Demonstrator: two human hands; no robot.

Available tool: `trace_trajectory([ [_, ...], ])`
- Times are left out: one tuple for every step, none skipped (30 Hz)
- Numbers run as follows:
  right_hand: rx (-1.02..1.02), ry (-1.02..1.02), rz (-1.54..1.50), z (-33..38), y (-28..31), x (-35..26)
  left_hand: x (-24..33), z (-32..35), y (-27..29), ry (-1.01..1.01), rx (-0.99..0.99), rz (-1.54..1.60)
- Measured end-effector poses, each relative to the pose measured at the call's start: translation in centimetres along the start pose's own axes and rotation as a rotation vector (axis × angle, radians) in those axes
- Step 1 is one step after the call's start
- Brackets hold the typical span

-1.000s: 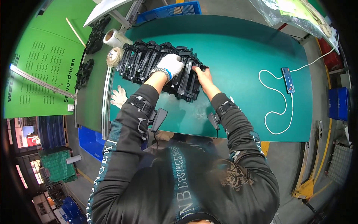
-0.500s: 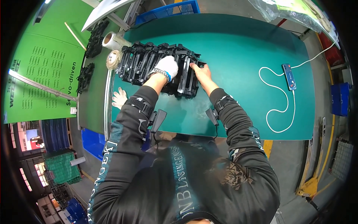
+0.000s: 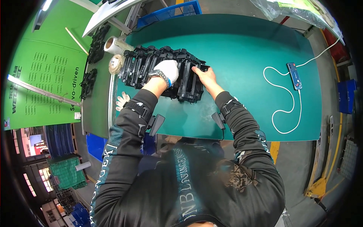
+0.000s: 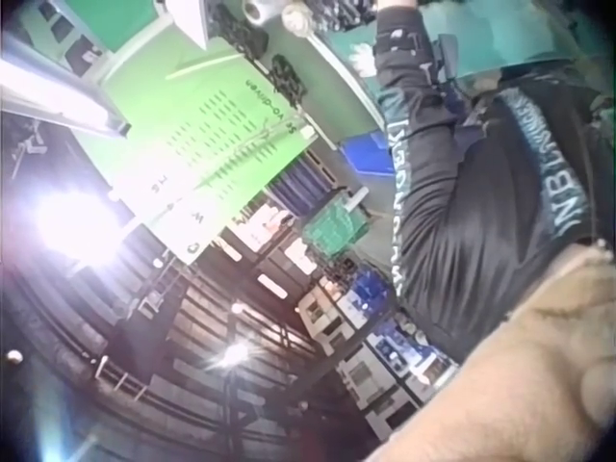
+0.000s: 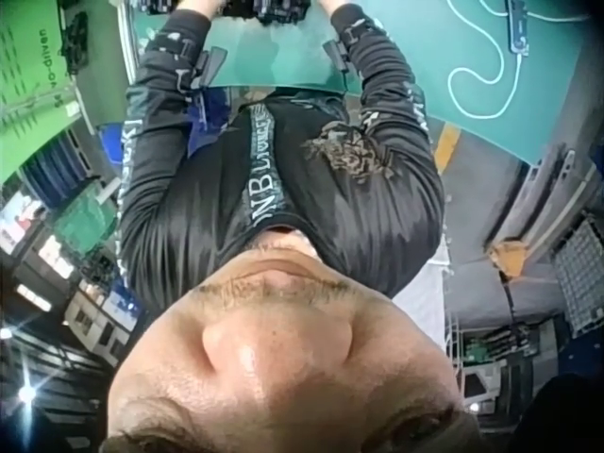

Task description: The person picks up plastic frames, scrapes their edges with a blade, and places them into a stack. After repeating this, they carry the stack to a large white bag to store them before returning to scrape more frames.

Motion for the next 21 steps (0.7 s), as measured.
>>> trace_trajectory([
  [-0.016,-0.001,0.008,0.3,0.0,-0.6,-0.1,0.2,0.0,-0.001,0.000,-0.001],
  [-0.031,-0.002,0.015,0.6,-0.1,-1.0,-0.4,0.3,0.0,-0.002,0.010,0.009],
  [-0.031,-0.002,0.013,0.8,-0.4,-0.9,-0.6,0.4,0.0,-0.004,0.020,0.019],
  [-0.013,-0.032,0.063,1.2,-0.5,-0.7,-0.7,0.6,0.2,-0.006,0.031,0.030],
  [0.005,-0.062,0.112,1.4,-0.7,-0.5,-0.7,0.7,0.2,-0.006,0.031,0.029],
  [0.023,-0.091,0.161,1.6,-0.7,-0.4,-0.8,0.8,0.1,0.005,0.014,0.055],
  [0.022,-0.090,0.159,1.5,-0.8,-0.4,-0.9,0.9,0.1,0.016,-0.004,0.082],
  [0.056,-0.090,0.149,1.4,-0.8,-0.5,-1.1,0.9,0.1,0.028,-0.022,0.108],
  [0.090,-0.090,0.139,1.3,-0.8,-0.5,-1.0,1.0,0.4,0.029,-0.021,0.107],
  [0.124,-0.090,0.130,1.3,-0.7,-0.6,-1.0,1.0,0.7,0.036,-0.036,0.108],
  [0.123,-0.090,0.128,1.2,-0.9,-0.6,-0.8,1.0,1.0,0.043,-0.050,0.109],
  [0.151,-0.068,0.155,0.9,-0.9,-0.3,-0.8,1.1,1.2,0.050,-0.064,0.110],
  [0.178,-0.046,0.181,0.8,-0.8,-0.3,-0.9,1.1,1.3,0.050,-0.064,0.109],
  [0.206,-0.023,0.207,0.6,-0.7,-0.3,-0.9,1.1,1.3,0.047,-0.064,0.109],
  [0.207,-0.023,0.206,0.6,-0.5,0.1,-0.8,1.2,1.3,0.043,-0.064,0.109],
  [0.169,-0.033,0.159,0.7,-0.5,0.5,-0.8,1.2,1.3,0.039,-0.065,0.109],
  [0.132,-0.043,0.112,0.9,-0.5,1.0,-0.9,1.2,1.3,0.037,-0.064,0.107],
  [0.095,-0.054,0.065,1.0,-0.6,1.5,-1.0,1.2,1.3,0.044,-0.067,0.099],
  [0.099,-0.056,0.065,1.3,-0.4,1.5,-1.0,1.4,1.4,0.049,-0.071,0.093],
  [0.100,-0.068,0.079,1.7,-0.5,1.6,-0.9,1.5,1.5,0.054,-0.075,0.086],
  [0.101,-0.080,0.092,2.0,-0.5,1.7,-0.9,1.6,1.6,0.050,-0.077,0.084],
])
Point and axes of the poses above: each hand's wrist, its own z-axis away from the middle knuckle, its own y-axis out of the back of the hand, x = y × z, the point moved 5 cm from there along -z, towards the middle knuckle, and after that the axes turned 14 degrees about y, right-handed, at the moved point
